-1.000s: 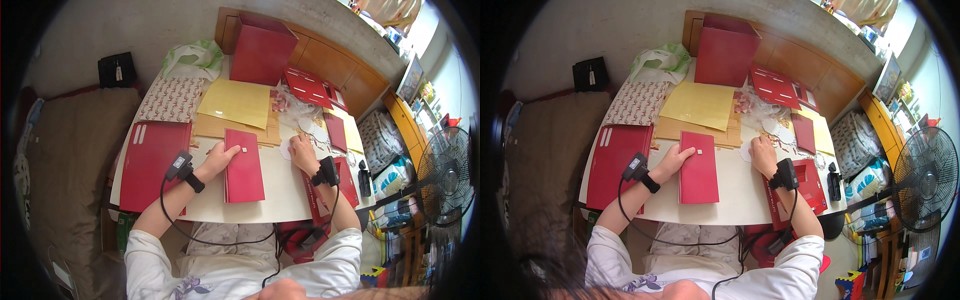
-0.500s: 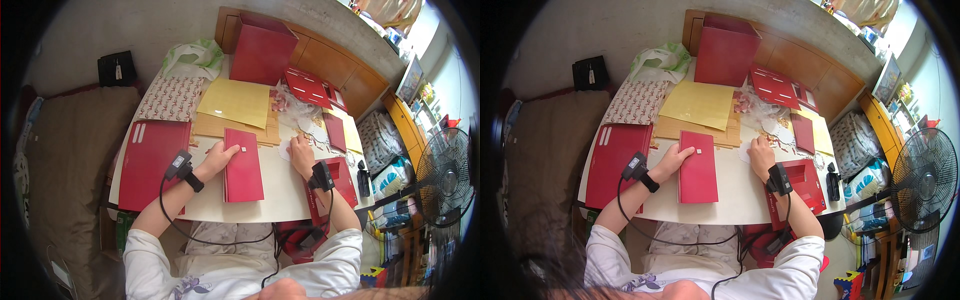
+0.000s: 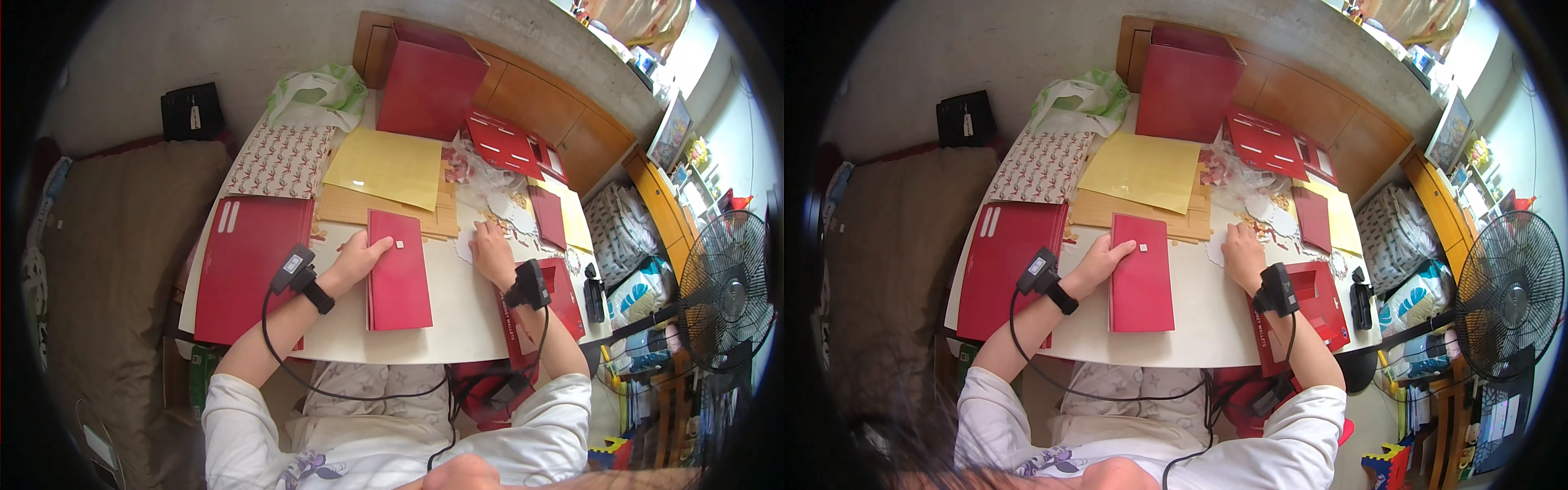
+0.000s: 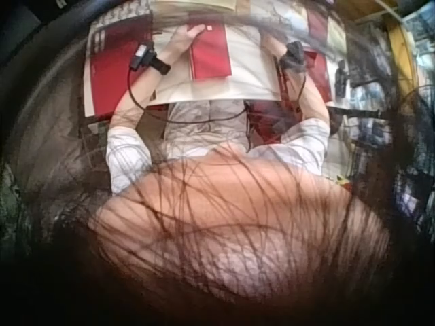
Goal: Assembling and inspecting paper wallet components on a desk.
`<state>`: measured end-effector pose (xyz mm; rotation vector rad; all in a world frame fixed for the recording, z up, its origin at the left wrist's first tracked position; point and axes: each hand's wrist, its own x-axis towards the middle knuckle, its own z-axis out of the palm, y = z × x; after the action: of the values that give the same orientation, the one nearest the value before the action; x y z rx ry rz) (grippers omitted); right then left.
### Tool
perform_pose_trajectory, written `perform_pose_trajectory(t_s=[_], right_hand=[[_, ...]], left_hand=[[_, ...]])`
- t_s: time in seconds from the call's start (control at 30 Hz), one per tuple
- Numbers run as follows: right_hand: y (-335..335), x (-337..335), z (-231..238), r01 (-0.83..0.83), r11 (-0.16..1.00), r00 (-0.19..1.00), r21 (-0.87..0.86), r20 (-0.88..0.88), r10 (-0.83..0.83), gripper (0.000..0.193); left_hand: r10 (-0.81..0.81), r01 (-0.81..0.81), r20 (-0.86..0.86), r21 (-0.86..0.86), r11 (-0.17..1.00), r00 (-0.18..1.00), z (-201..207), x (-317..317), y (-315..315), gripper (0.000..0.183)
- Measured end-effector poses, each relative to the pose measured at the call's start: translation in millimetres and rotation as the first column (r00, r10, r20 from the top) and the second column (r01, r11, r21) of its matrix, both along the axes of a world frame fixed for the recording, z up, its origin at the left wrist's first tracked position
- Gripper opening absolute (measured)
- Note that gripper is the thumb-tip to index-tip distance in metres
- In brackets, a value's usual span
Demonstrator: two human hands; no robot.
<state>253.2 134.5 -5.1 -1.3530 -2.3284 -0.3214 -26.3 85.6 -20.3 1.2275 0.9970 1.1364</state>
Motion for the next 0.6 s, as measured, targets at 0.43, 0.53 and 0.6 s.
perform_pose_trajectory(t_s=[0.43,0.53,0.6], right_hand=[[6.3,5.8,3.5,-0.017,0.981,0.989,-0.194,-0.148,-0.012,0.022],[4.6,4.1,3.0,-0.006,0.989,0.992,-0.15,-0.125,-0.013,0.023],[2.5,0.4,3.3,0.008,0.992,0.994,-0.129,-0.111,-0.022,0.023]], left_hand=[[0.01,-0.009,-0.063,0.028,1.0,0.998,1.1,1.5,-0.3,0.03],[0.021,-0.021,-0.033,0.006,1.0,0.999,4.0,3.5,-2.1,0.03],[0.002,-0.002,-0.078,-0.002,1.0,0.997,5.1,1.1,-0.6,0.03]])
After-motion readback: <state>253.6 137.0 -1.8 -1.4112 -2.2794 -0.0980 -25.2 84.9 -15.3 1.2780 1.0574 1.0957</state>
